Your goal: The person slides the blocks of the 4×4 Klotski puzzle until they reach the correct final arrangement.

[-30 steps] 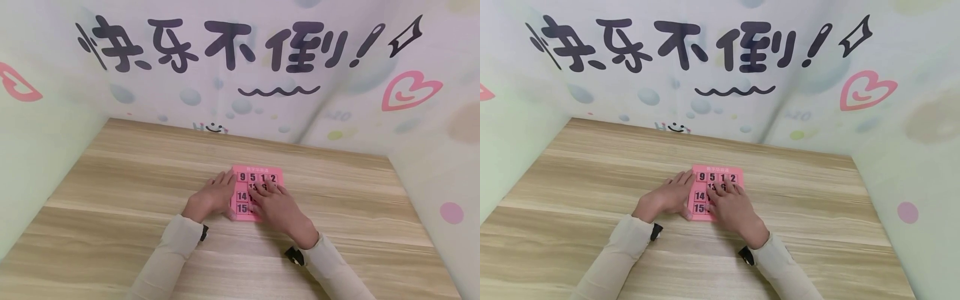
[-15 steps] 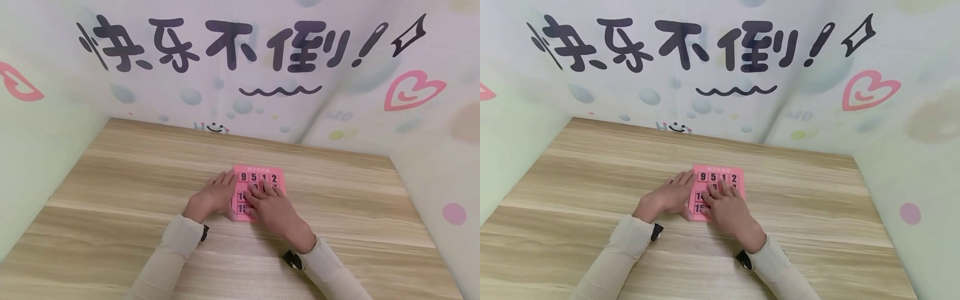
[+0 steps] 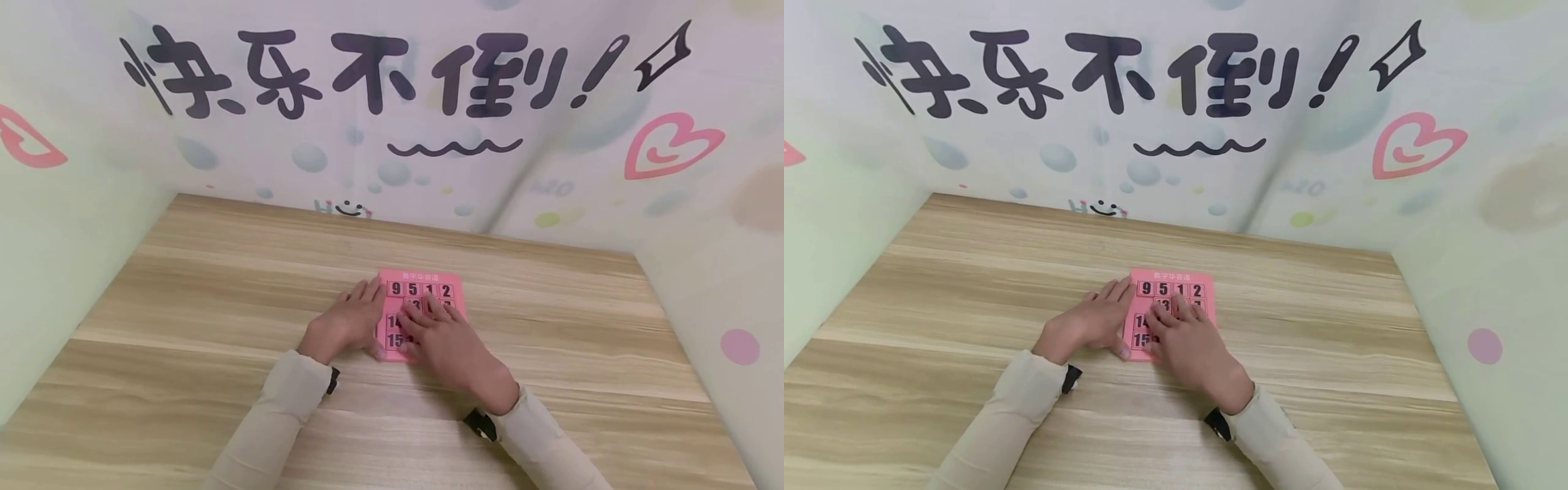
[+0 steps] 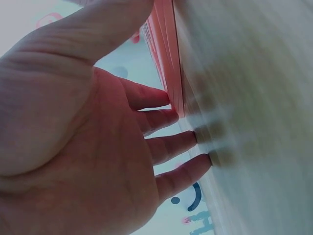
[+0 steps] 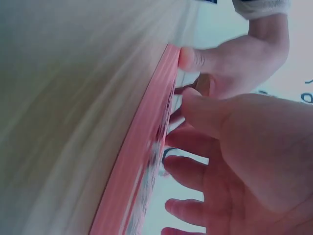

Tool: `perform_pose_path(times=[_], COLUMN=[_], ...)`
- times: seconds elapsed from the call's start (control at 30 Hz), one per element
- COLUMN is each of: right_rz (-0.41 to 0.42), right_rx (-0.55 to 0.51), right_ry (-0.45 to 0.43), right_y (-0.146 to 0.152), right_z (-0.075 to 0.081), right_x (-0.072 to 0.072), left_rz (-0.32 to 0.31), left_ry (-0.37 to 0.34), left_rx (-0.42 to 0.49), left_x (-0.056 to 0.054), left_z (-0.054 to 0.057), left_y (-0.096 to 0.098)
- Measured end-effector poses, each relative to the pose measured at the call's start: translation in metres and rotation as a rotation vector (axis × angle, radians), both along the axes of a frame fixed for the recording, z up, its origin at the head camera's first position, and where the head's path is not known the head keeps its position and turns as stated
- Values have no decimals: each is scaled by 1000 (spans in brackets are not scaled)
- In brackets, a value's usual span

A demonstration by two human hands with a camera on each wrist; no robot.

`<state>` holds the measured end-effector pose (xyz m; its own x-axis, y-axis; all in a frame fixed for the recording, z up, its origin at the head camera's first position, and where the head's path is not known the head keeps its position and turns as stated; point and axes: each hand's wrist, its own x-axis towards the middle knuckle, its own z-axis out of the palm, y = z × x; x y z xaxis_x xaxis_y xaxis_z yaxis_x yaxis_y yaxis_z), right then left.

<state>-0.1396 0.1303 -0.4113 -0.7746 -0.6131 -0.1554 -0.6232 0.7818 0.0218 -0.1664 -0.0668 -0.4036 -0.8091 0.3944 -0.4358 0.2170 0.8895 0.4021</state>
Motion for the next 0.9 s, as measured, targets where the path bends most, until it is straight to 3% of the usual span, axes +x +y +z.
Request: perform_pose_path(times=[0.3,0.9], right_rz=[-86,-84], right_rx=[-16,-65], right_ry=[15,-9], right_y=[9,5], right_z=[0,-2], right_x=[-10,-11], left_rz=[12,19], left_ry=[-3,-6], left_rx=[8,17], left_x=[1,2], left_z=[0,1], left_y=[0,0])
